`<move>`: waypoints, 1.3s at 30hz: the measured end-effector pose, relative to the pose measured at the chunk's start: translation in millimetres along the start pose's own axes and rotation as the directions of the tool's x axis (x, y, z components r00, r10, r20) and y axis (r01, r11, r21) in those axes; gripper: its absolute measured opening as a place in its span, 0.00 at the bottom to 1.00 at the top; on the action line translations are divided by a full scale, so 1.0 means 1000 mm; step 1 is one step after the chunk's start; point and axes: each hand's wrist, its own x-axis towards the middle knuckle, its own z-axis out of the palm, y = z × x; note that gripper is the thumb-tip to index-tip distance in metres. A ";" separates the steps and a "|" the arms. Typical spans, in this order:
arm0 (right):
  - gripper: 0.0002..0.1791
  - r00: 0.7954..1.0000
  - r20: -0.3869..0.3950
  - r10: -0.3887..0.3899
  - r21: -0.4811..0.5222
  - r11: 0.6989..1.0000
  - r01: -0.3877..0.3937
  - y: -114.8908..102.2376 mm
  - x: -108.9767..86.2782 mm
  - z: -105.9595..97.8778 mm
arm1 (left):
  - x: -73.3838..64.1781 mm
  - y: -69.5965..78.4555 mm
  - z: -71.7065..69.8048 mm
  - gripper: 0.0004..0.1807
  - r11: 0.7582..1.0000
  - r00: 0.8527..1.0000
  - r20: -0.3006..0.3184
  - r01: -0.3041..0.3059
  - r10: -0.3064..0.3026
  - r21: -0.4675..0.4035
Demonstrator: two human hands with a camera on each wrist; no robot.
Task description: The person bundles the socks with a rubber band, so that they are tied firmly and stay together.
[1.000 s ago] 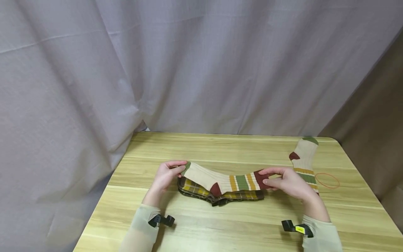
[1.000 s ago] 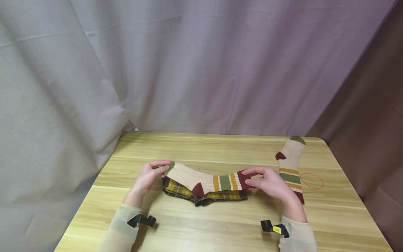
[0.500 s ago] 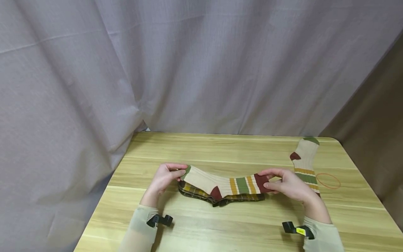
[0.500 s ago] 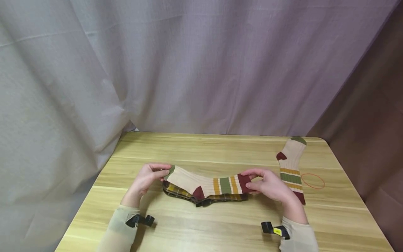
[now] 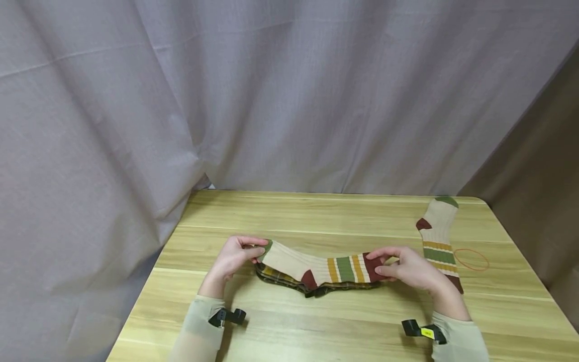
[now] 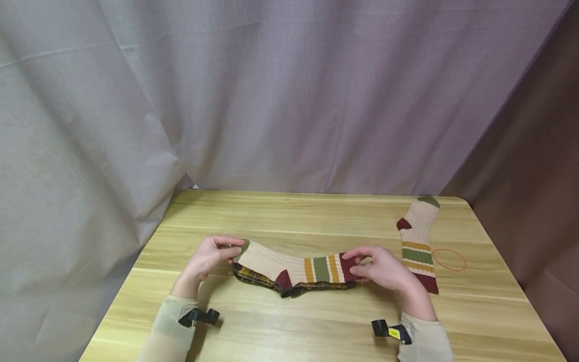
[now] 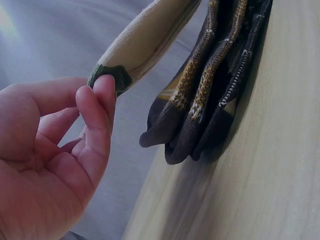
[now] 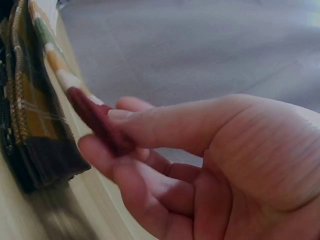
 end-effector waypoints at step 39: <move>0.18 1.000 0.001 0.001 -0.088 0.996 -0.001 0.009 0.003 0.007 | -0.004 -0.001 -0.002 0.10 0.979 0.996 -0.011 0.088 -0.088 0.183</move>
